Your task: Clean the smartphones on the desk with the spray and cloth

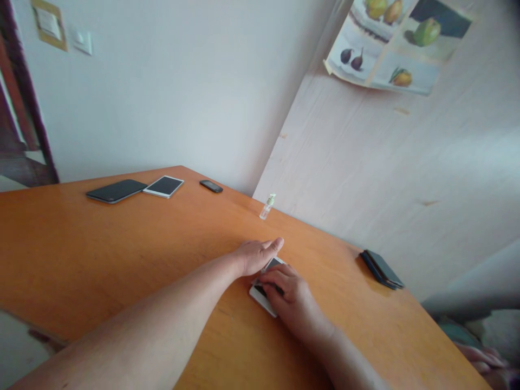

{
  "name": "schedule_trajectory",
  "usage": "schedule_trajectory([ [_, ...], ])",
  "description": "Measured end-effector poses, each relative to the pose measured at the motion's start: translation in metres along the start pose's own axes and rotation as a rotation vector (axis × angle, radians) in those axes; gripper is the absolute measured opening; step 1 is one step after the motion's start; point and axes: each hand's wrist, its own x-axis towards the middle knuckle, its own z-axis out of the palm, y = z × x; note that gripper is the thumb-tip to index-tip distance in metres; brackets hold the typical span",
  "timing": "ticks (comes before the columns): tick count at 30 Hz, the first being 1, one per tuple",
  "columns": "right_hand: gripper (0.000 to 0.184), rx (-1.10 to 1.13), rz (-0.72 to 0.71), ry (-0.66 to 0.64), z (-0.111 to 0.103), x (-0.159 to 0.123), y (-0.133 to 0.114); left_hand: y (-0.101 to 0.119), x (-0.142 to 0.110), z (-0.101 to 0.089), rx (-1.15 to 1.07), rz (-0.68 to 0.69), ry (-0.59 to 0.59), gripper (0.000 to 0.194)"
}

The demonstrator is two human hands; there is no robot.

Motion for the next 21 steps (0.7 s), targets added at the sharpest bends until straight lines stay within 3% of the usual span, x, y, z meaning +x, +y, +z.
schedule_trajectory([
  [2, 0.025, -0.007, 0.037, 0.029, 0.000, 0.000, 0.004, -0.001, 0.001, 0.001, -0.005, -0.007, -0.009, 0.086],
  [6, 0.019, -0.037, 0.316, 0.257, -0.007, -0.004, 0.037, -0.001, 0.002, 0.000, -0.009, -0.010, -0.005, 0.084],
  [9, 0.024, 0.033, 0.469, 0.362, -0.014, -0.010, 0.057, 0.002, 0.002, -0.002, 0.066, 0.010, 0.025, 0.080],
  [15, 0.033, 0.255, 0.543, 0.419, -0.018, -0.014, 0.053, 0.013, -0.007, 0.000, 0.262, -0.001, 0.082, 0.068],
  [21, 0.029, 0.430, 0.577, 0.473, -0.019, -0.014, 0.049, 0.024, -0.020, 0.014, 0.312, 0.135, -0.046, 0.065],
])
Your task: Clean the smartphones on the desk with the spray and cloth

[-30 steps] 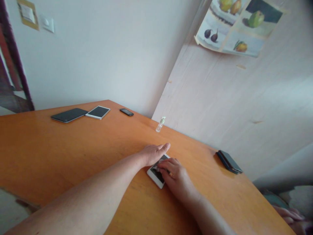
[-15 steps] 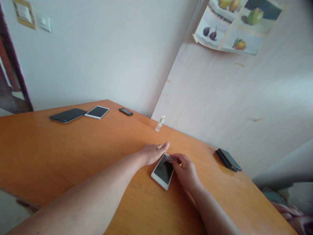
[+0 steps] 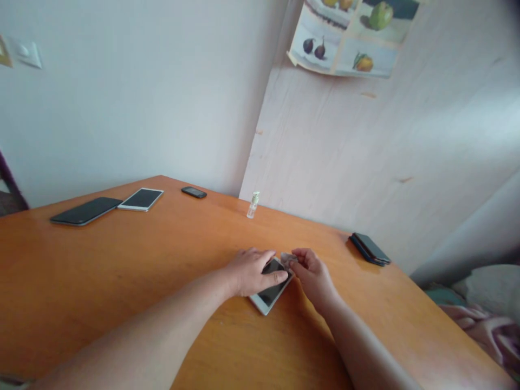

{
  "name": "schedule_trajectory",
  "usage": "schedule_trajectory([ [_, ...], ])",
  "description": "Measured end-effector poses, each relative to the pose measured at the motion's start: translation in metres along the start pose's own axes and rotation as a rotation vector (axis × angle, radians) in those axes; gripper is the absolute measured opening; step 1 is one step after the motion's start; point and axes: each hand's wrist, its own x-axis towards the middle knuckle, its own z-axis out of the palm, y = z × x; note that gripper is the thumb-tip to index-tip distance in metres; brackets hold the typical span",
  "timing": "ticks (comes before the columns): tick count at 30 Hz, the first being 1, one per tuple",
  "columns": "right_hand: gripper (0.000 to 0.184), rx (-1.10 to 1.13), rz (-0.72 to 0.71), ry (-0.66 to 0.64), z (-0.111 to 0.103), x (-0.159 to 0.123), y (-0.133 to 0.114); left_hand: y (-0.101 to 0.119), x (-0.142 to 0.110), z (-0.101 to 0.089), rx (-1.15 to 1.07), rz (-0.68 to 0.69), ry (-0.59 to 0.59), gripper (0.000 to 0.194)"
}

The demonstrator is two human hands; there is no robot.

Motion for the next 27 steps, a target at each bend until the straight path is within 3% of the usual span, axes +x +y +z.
schedule_trajectory([
  [5, 0.024, -0.059, 0.004, -0.006, -0.002, 0.002, 0.004, 0.008, -0.012, -0.009, 0.179, -0.040, -0.105, 0.110],
  [8, 0.020, -0.102, -0.007, 0.002, -0.003, 0.001, 0.002, 0.014, -0.025, -0.019, 0.272, -0.059, -0.161, 0.122],
  [10, 0.018, -0.130, -0.024, -0.008, -0.002, 0.000, 0.000, 0.018, -0.033, -0.023, 0.294, -0.031, -0.185, 0.116],
  [16, 0.008, -0.527, -0.121, -0.099, -0.006, -0.001, -0.003, 0.017, -0.034, -0.018, 0.228, 0.000, -0.131, 0.061],
  [21, 0.008, -0.668, -0.072, -0.040, -0.019, 0.008, -0.001, 0.008, -0.024, -0.012, 0.232, -0.058, -0.025, 0.070],
  [27, 0.016, -0.817, -0.045, -0.038, -0.026, 0.010, -0.003, 0.009, -0.021, -0.017, 0.309, -0.105, -0.058, 0.060],
])
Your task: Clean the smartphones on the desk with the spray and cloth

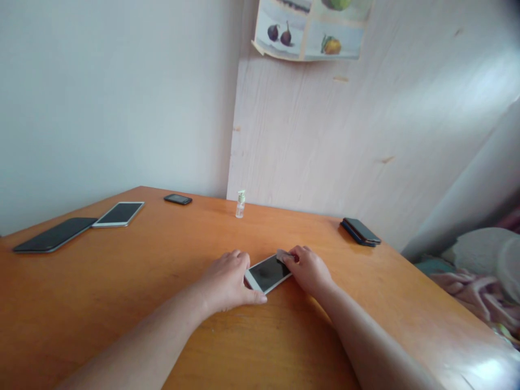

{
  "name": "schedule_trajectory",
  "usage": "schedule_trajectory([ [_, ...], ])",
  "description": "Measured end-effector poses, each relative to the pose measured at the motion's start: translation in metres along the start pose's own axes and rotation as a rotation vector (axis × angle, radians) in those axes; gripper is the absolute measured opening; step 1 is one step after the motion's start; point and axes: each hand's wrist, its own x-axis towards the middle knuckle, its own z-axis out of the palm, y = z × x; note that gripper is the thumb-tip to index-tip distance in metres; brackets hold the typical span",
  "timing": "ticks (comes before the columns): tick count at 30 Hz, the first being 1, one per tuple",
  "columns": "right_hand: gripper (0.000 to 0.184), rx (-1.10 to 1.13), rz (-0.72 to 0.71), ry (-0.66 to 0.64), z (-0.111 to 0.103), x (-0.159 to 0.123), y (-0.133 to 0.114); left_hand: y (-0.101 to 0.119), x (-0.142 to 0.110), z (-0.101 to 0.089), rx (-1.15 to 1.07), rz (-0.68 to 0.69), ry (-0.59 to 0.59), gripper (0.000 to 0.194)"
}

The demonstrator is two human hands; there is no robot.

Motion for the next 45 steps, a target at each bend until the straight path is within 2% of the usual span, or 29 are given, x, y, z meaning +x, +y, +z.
schedule_trajectory([
  [4, 0.016, 0.002, -0.073, -0.016, 0.004, -0.012, -0.025, 0.001, 0.001, 0.002, -0.019, -0.023, 0.006, 0.059],
  [7, 0.017, 0.104, -0.287, -0.083, 0.011, -0.027, -0.054, 0.001, 0.003, 0.006, -0.016, -0.032, 0.026, 0.054],
  [9, 0.016, 0.116, -0.400, -0.112, 0.013, -0.030, -0.063, 0.001, 0.003, 0.007, -0.015, -0.033, 0.029, 0.050],
  [11, 0.016, 0.074, -0.355, -0.091, 0.012, -0.024, -0.058, 0.001, 0.003, 0.006, -0.017, -0.043, 0.024, 0.052],
  [14, 0.019, -0.048, -0.096, -0.008, 0.008, -0.006, -0.035, 0.004, 0.003, 0.003, -0.024, -0.049, 0.002, 0.061],
  [16, 0.021, -0.092, -0.004, 0.026, 0.006, 0.001, -0.024, 0.005, 0.002, 0.001, -0.026, -0.044, -0.008, 0.061],
  [18, 0.020, -0.081, -0.025, 0.032, 0.008, -0.001, -0.027, 0.006, 0.003, 0.001, -0.022, -0.047, -0.007, 0.062],
  [22, 0.018, 0.019, -0.296, -0.050, 0.017, -0.022, -0.059, 0.006, 0.004, 0.003, -0.023, -0.055, -0.010, 0.056],
  [24, 0.016, 0.038, -0.368, -0.085, 0.018, -0.026, -0.065, 0.006, 0.004, 0.003, -0.024, -0.069, -0.018, 0.054],
  [26, 0.016, 0.012, -0.294, -0.078, 0.015, -0.019, -0.056, 0.007, 0.003, 0.002, -0.022, -0.078, -0.020, 0.059],
  [30, 0.022, -0.099, -0.008, 0.016, 0.004, 0.001, -0.022, 0.007, 0.002, -0.002, -0.031, -0.067, -0.044, 0.068],
  [32, 0.021, -0.090, -0.002, 0.027, 0.003, 0.000, -0.021, 0.007, 0.002, -0.002, -0.039, -0.075, -0.044, 0.070],
  [34, 0.020, -0.033, -0.121, -0.015, 0.006, -0.009, -0.034, 0.007, 0.002, 0.000, -0.043, -0.084, -0.030, 0.068],
  [36, 0.021, 0.028, -0.297, -0.074, 0.011, -0.019, -0.053, 0.007, 0.003, 0.002, -0.053, -0.084, -0.019, 0.060],
  [38, 0.022, 0.051, -0.409, -0.111, 0.014, -0.024, -0.064, 0.007, 0.003, 0.003, -0.062, -0.077, -0.014, 0.053],
  [40, 0.020, 0.025, -0.371, -0.102, 0.013, -0.019, -0.059, 0.007, 0.003, 0.002, -0.058, -0.083, -0.015, 0.054],
  [43, 0.021, -0.099, -0.133, 0.002, 0.007, -0.003, -0.033, 0.008, 0.002, -0.001, -0.040, -0.096, -0.032, 0.064],
  [45, 0.023, -0.151, -0.061, 0.052, 0.004, 0.002, -0.021, 0.007, 0.002, -0.002, -0.035, -0.089, -0.044, 0.068],
])
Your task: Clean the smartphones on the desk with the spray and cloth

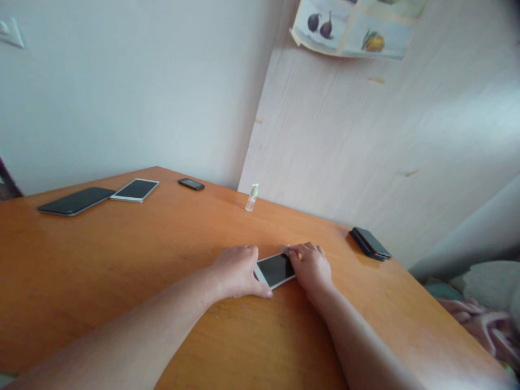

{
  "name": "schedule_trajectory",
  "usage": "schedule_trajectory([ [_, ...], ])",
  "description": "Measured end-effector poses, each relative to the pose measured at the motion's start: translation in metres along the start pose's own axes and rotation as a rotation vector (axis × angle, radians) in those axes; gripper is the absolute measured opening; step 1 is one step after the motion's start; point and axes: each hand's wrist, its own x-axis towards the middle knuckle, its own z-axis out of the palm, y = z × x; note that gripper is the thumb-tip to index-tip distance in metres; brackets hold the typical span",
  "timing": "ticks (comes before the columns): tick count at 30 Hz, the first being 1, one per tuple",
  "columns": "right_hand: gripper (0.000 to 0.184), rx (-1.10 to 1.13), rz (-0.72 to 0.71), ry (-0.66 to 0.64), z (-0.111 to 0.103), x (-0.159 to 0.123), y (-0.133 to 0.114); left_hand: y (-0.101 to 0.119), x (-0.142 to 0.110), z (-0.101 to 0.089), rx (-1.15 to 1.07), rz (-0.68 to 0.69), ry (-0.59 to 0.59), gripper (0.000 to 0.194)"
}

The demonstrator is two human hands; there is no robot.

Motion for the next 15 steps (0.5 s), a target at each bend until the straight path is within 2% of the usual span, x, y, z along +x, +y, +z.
schedule_trajectory([
  [2, 0.022, 0.026, -0.055, -0.006, -0.001, -0.003, -0.004, -0.001, 0.000, 0.001, 0.006, 0.008, 0.007, 0.069],
  [6, 0.022, 0.160, -0.326, -0.117, -0.001, -0.022, -0.037, -0.003, 0.001, 0.004, -0.013, 0.020, 0.018, 0.060],
  [8, 0.022, 0.171, -0.395, -0.132, -0.002, -0.024, -0.042, -0.003, 0.001, 0.005, -0.025, 0.023, 0.015, 0.056],
  [10, 0.021, 0.122, -0.338, -0.098, -0.003, -0.019, -0.032, -0.002, 0.001, 0.004, -0.017, 0.016, 0.019, 0.059],
  [13, 0.020, -0.008, -0.118, -0.027, -0.006, -0.007, -0.004, -0.001, 0.000, 0.001, -0.011, -0.002, 0.016, 0.065],
  [15, 0.020, -0.059, -0.048, -0.005, -0.008, -0.003, 0.006, 0.000, 0.000, 0.000, -0.017, -0.010, 0.011, 0.066],
])
